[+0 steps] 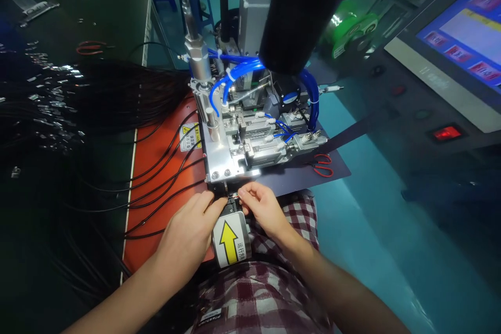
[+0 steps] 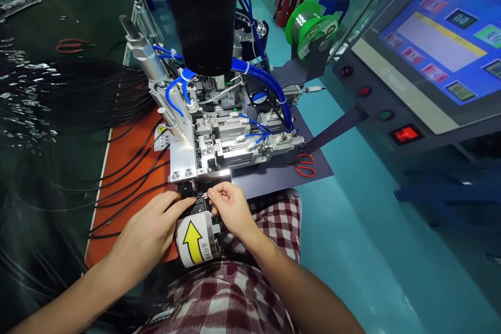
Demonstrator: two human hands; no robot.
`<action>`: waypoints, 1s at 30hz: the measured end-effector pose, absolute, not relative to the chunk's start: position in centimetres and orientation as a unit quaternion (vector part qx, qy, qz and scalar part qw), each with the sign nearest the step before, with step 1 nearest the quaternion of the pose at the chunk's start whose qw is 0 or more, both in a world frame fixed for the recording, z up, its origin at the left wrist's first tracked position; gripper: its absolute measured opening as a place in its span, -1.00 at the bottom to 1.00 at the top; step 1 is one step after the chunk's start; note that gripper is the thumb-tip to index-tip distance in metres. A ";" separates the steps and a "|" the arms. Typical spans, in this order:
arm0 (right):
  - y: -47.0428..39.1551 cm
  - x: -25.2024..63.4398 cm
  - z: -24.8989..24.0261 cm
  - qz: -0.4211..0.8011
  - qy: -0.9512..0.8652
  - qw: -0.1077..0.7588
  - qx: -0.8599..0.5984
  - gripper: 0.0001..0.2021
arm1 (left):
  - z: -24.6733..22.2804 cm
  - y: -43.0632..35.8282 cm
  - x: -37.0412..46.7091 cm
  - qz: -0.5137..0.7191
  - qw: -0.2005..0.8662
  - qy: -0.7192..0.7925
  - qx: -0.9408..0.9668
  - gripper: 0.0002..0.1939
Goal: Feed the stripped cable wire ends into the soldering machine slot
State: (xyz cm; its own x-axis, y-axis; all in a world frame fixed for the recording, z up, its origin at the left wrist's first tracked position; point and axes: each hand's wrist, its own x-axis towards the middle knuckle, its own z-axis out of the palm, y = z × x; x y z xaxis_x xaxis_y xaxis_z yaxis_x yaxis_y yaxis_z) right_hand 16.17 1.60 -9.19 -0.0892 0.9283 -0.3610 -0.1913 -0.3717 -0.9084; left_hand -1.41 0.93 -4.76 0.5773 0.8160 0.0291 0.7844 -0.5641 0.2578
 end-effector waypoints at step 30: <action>1.4 15.8 -9.3 0.654 -0.351 0.447 -0.499 -0.71 | -5.5 0.6 -1.6 0.180 0.183 0.478 0.840 -0.70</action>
State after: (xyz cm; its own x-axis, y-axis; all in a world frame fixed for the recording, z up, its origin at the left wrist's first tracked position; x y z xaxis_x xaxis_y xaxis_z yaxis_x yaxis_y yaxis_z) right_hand 15.80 1.37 -9.33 -0.1018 0.9356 -0.3381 -0.2347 -0.3529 -0.9057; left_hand -1.55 0.55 -5.52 0.4787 0.8686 0.1281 0.7365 -0.4766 0.4800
